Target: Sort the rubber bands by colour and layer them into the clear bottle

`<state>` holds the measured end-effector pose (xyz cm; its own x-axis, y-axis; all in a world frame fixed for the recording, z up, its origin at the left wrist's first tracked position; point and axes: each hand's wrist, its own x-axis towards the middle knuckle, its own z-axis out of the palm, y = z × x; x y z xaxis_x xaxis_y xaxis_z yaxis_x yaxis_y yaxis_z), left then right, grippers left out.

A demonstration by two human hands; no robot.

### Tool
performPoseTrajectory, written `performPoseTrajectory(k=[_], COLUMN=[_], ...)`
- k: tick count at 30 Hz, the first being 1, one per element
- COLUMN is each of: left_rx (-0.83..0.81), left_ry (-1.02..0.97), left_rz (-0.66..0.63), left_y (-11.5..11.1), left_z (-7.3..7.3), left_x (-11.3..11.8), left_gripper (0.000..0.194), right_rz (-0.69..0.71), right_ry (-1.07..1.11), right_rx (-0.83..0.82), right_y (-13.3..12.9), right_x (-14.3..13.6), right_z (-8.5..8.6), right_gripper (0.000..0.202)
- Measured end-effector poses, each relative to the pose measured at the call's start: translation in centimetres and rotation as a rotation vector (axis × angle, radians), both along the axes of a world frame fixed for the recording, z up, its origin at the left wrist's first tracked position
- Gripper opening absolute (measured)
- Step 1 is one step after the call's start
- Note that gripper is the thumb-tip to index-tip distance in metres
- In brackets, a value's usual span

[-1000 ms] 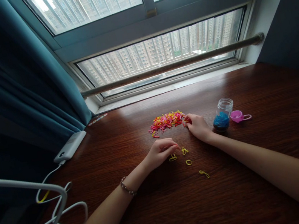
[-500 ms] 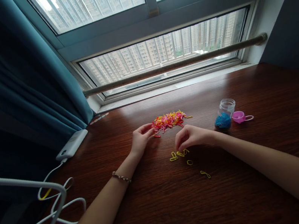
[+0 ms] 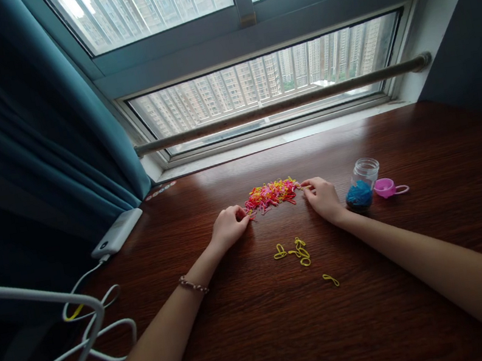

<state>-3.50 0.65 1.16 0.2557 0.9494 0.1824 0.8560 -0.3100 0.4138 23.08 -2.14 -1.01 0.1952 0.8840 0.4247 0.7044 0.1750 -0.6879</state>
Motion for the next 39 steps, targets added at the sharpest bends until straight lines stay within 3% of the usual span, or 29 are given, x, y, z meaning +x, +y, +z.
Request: performPoseTrajectory(k=[5,11,15,20,23,25,27,29,31,33,35,37,39], left_rx=[-0.026,-0.044,-0.245,-0.594,-0.640,-0.538,-0.331,-0.067,0.132,0.212,0.198,0.150,0.114], left_ry=[-0.093,-0.518,-0.628,-0.431,-0.312,-0.286,-0.289,-0.282,-0.225,-0.112,0.030,0.147,0.204], left_rz=[-0.004,-0.084,-0.316,-0.710,-0.920,-0.901,-0.770,-0.624,-0.563,-0.551,-0.552,-0.552,-0.542], left_y=[0.1,-0.4,-2.1,-5.3,-6.3,-6.2,-5.4,-4.4,-3.4,-2.8,-2.6,-2.6,-2.6], left_z=[-0.5,-0.4,1.1,3.1,3.5,3.2,2.6,2.0,1.4,1.1,0.9,0.8,0.7], left_x=[0.1,0.6,1.7,3.6,4.3,4.3,3.9,3.1,2.5,2.1,2.1,2.2,2.3], left_gripper=[0.016,0.021,0.023,0.023,0.022,0.022,0.023,0.022,0.023,0.030,0.039,0.045,0.047], right_rz=[-0.022,-0.013,-0.039,-0.100,-0.095,-0.033,0.110,0.331,0.596,0.854,1.012,0.957,0.740], right_ry=[-0.123,-0.158,-0.238,-0.305,-0.280,-0.182,-0.039,0.069,0.090,0.072,0.045,0.018,-0.036], right_rx=[-0.078,-0.126,-0.154,-0.129,-0.098,-0.061,-0.011,0.025,0.003,-0.100,-0.201,-0.193,-0.058], right_y=[0.6,0.7,0.6,0.4,0.2,0.0,-0.7,-1.7,-3.0,-4.0,-4.5,-4.3,-3.6], right_x=[0.4,0.6,0.6,0.3,0.1,-0.2,-0.7,-1.4,-2.2,-2.8,-3.2,-3.2,-3.0], right_z=[-0.8,-0.9,-0.9,-1.1,-1.0,-0.5,0.4,1.7,2.8,3.6,3.7,3.3,2.7], right_gripper=[0.027,0.026,0.013,0.008,0.009,0.010,0.010,0.009,0.011,0.015,0.024,0.033,0.034])
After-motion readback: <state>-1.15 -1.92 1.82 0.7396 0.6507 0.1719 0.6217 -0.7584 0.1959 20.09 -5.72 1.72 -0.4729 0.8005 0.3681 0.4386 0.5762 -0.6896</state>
